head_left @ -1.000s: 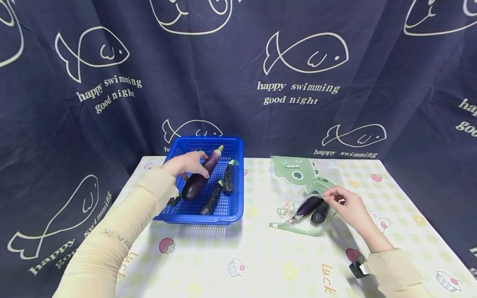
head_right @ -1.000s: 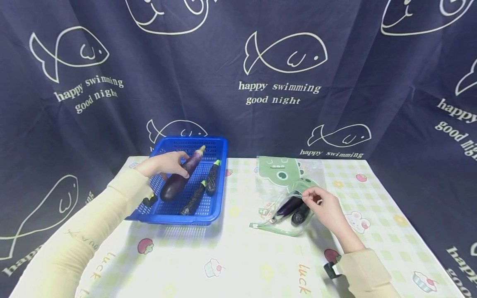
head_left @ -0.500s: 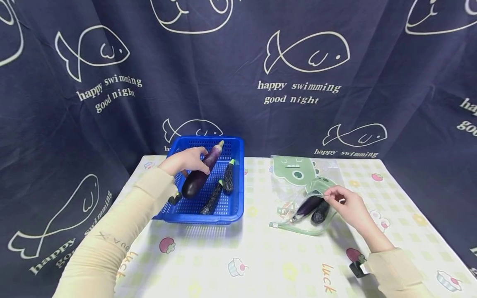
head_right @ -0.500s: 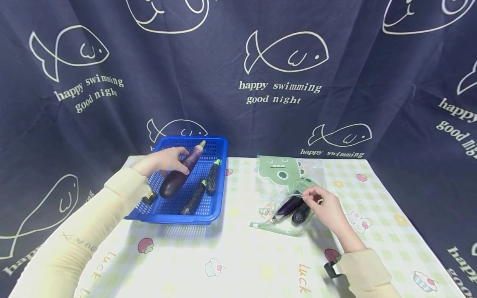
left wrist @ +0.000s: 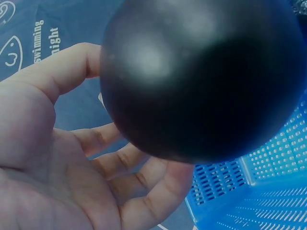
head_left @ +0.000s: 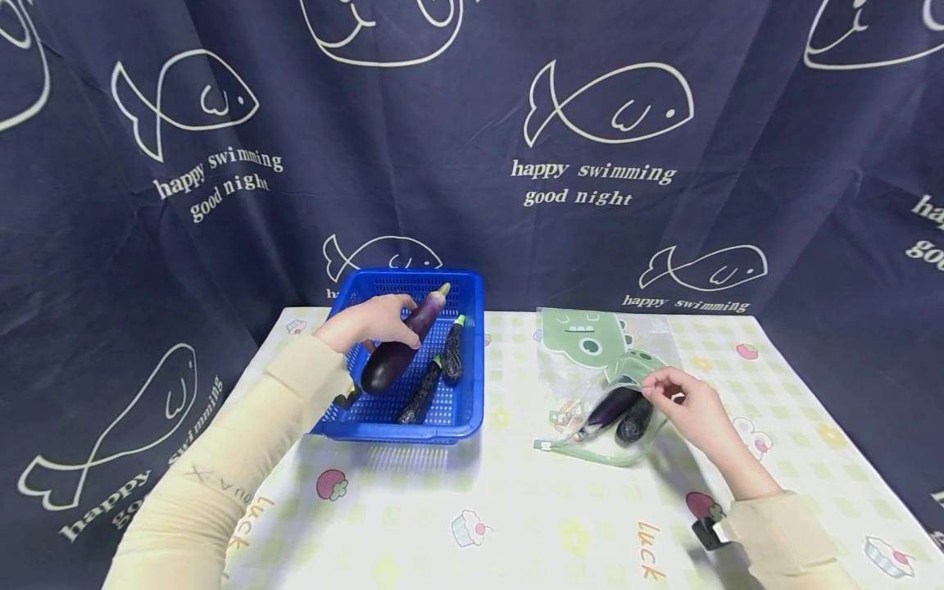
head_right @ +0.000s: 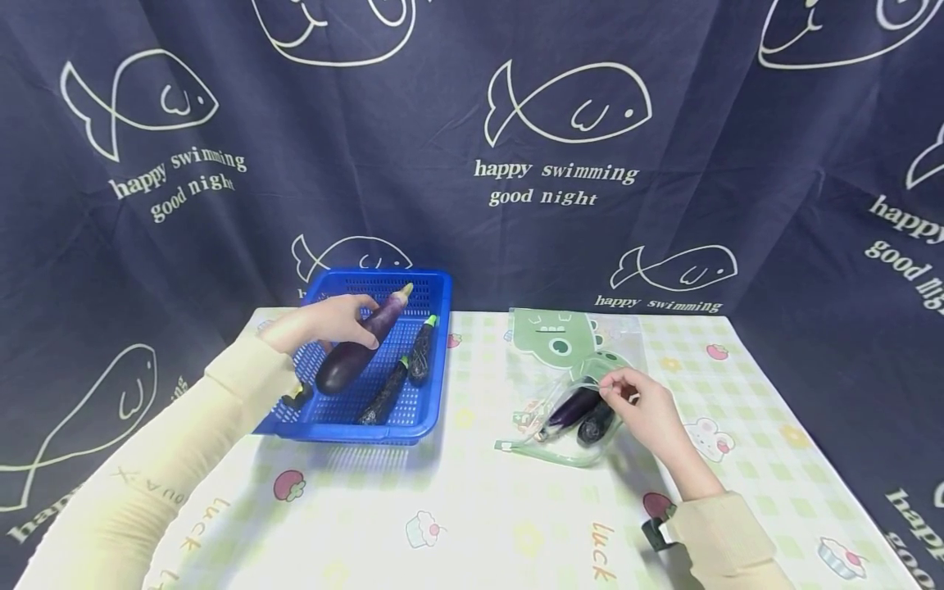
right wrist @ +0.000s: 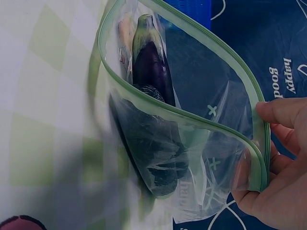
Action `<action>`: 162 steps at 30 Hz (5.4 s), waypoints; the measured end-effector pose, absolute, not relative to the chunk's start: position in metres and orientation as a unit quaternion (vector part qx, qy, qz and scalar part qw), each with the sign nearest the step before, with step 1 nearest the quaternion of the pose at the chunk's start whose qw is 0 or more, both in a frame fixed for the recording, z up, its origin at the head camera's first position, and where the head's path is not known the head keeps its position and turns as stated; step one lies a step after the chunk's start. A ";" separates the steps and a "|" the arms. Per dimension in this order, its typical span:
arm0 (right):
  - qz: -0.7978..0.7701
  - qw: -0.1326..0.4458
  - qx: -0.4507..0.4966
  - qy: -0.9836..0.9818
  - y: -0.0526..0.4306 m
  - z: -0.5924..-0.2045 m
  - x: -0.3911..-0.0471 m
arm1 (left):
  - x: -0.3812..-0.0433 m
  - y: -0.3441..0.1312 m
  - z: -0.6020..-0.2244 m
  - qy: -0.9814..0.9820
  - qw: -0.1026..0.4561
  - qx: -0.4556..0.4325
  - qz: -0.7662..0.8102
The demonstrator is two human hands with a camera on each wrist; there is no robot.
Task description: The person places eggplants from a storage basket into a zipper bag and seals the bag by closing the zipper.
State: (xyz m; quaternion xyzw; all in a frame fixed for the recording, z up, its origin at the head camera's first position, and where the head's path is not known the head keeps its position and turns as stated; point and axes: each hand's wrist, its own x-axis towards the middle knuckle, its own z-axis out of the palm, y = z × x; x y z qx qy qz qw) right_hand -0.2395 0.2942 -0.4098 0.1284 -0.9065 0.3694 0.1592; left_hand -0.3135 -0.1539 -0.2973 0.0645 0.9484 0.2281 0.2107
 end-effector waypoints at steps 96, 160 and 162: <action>0.356 0.160 0.117 -0.913 0.295 -0.406 -0.241 | -0.254 -0.060 -0.303 0.935 0.161 0.241 0.205; 0.363 0.172 0.126 -0.907 0.294 -0.404 -0.242 | -0.235 0.015 -0.348 0.909 0.217 0.292 0.206; 0.363 0.171 0.125 -0.907 0.294 -0.404 -0.242 | -0.235 0.018 -0.349 0.907 0.219 0.292 0.208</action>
